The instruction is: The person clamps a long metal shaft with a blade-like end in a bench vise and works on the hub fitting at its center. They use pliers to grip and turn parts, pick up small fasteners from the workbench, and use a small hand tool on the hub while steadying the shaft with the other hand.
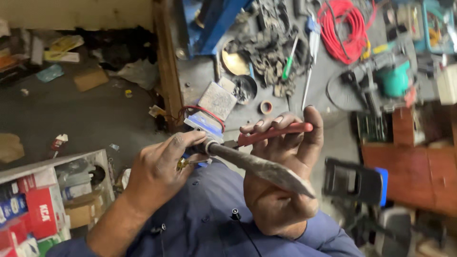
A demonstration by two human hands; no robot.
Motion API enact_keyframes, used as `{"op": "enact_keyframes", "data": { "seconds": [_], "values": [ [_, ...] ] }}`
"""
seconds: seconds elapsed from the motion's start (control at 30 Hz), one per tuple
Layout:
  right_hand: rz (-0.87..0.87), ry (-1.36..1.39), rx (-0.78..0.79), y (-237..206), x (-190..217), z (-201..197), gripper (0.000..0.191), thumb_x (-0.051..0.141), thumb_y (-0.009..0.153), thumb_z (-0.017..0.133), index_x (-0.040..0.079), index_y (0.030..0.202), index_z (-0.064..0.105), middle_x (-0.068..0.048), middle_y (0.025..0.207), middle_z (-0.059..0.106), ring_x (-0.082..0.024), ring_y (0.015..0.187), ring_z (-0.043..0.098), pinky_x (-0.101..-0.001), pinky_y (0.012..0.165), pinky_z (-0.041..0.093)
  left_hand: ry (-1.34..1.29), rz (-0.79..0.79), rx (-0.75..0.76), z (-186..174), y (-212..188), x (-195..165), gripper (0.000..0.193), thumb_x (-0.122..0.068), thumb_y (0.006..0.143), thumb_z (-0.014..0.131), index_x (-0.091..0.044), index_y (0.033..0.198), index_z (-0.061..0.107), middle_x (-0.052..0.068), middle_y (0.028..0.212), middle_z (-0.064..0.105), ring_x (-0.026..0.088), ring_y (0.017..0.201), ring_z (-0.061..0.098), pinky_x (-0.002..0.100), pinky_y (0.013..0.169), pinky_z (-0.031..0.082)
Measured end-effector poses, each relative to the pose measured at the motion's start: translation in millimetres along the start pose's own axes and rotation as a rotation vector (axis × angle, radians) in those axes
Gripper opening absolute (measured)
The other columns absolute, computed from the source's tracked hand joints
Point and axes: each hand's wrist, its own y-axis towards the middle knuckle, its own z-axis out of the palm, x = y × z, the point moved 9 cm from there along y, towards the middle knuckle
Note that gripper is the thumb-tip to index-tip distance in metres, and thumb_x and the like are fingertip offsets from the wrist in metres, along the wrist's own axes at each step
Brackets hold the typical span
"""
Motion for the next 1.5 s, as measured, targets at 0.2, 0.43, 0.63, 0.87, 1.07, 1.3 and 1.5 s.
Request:
{"op": "enact_keyframes", "data": {
  "seconds": [0.2, 0.43, 0.63, 0.87, 1.07, 1.3, 1.5],
  "values": [
    [-0.076, -0.128, -0.106, -29.8, 4.9, 11.2, 0.091, 0.042, 0.091, 0.072, 0.015, 0.166, 0.027, -0.016, 0.125, 0.05, -0.032, 0.114, 0.052, -0.0519, 0.105, 0.045, -0.087, 0.073, 0.114, -2.3, 0.6, 13.4, 0.044, -0.007, 0.087, 0.08, -0.009, 0.126, 0.059, 0.01, 0.106, 0.075, 0.03, 0.092, 0.076, 0.038, 0.075, 0.059],
    [-0.125, -0.207, -0.107, -24.6, 6.2, 27.7, 0.046, 0.035, 0.094, 0.071, 0.008, 0.124, 0.049, -0.018, 0.121, 0.052, -0.037, 0.122, 0.052, -0.0531, 0.103, 0.055, -0.19, -0.287, 0.193, -20.3, -2.5, 57.6, 0.041, -0.014, 0.091, 0.075, -0.012, 0.129, 0.058, 0.004, 0.108, 0.078, 0.021, 0.071, 0.079, 0.033, 0.06, 0.059],
    [-0.161, -0.028, -0.062, -23.1, 6.6, 42.0, 0.043, 0.024, 0.101, 0.061, 0.012, 0.14, 0.048, -0.016, 0.115, 0.054, -0.031, 0.107, 0.056, -0.0491, 0.096, 0.054, 0.019, -0.29, 0.133, -54.2, -9.0, 72.5, 0.036, -0.02, 0.093, 0.075, -0.01, 0.125, 0.061, 0.008, 0.082, 0.068, 0.028, 0.067, 0.071, 0.04, 0.061, 0.055],
    [-0.164, -0.066, -0.176, -21.9, -0.8, 20.0, 0.042, 0.035, 0.099, 0.055, 0.003, 0.125, 0.047, -0.011, 0.094, 0.045, -0.023, 0.082, 0.046, -0.0386, 0.078, 0.046, 0.038, -0.207, 0.229, -47.3, -14.3, 59.3, 0.02, -0.028, 0.099, 0.064, -0.01, 0.107, 0.064, 0.012, 0.087, 0.072, 0.036, 0.078, 0.072, 0.046, 0.064, 0.055],
    [-0.17, -0.06, -0.3, -24.8, -8.5, 4.2, 0.052, 0.056, 0.103, 0.054, 0.007, 0.119, 0.047, -0.006, 0.084, 0.04, -0.02, 0.069, 0.041, -0.0416, 0.063, 0.046, 0.091, -0.208, 0.295, -44.5, -13.4, 49.3, 0.019, -0.023, 0.102, 0.056, -0.008, 0.094, 0.064, 0.013, 0.084, 0.071, 0.04, 0.076, 0.068, 0.048, 0.063, 0.052],
    [-0.216, -0.058, -0.285, -16.5, -9.2, 8.7, 0.061, 0.065, 0.101, 0.05, 0.007, 0.12, 0.048, -0.007, 0.083, 0.041, -0.019, 0.06, 0.039, -0.0405, 0.054, 0.046, 0.063, -0.047, 0.303, -46.6, -10.6, 29.7, 0.013, -0.012, 0.093, 0.061, -0.006, 0.103, 0.068, 0.011, 0.093, 0.068, 0.036, 0.086, 0.068, 0.047, 0.072, 0.055],
    [-0.224, -0.004, -0.258, -12.5, -8.5, 9.4, 0.059, 0.062, 0.11, 0.037, 0.004, 0.113, 0.047, -0.01, 0.08, 0.042, -0.019, 0.058, 0.038, -0.0383, 0.049, 0.043, 0.121, 0.054, 0.253, -51.7, -13.2, 23.1, 0.02, -0.016, 0.092, 0.07, -0.008, 0.111, 0.071, 0.008, 0.094, 0.066, 0.031, 0.085, 0.068, 0.043, 0.073, 0.056]
  ]
}}
